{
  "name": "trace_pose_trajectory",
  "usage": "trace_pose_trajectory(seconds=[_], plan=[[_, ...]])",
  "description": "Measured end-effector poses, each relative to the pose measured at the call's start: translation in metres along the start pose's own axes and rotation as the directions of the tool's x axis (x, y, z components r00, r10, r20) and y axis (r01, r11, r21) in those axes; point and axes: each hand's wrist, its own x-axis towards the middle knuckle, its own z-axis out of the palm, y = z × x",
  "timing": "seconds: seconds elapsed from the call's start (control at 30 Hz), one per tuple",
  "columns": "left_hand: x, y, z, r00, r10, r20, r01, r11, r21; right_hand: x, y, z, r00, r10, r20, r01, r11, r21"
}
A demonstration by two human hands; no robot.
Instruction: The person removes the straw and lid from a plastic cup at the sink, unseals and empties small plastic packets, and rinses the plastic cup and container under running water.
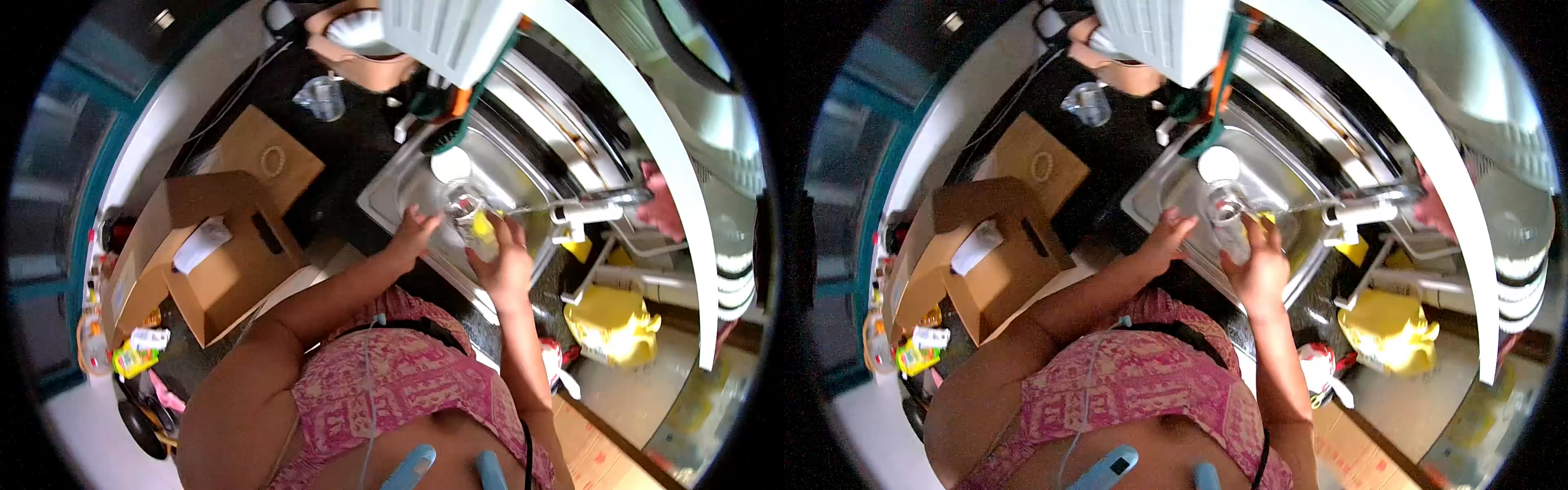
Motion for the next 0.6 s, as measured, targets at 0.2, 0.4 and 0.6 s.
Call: trace_pose_trajectory(seconds=[0.2, 0.4, 0.6], plan=[[0.025, -0.027, -0.006, 0.946, 0.324, 0.031, -0.31, 0.87, 0.383, -0.013, 0.014, -0.001, 0.981, 0.036, 0.188, -0.043, 0.998, 0.037], [0.034, -0.048, -0.021, 0.913, 0.408, -0.002, -0.332, 0.745, 0.578, -0.043, 0.037, -0.019, 0.989, -0.069, 0.132, 0.054, 0.992, 0.113], [-0.015, -0.001, -0.011, 0.87, 0.428, 0.245, -0.432, 0.421, 0.798, -0.051, 0.006, -0.065, 0.982, -0.181, -0.06, 0.187, 0.974, 0.126]])
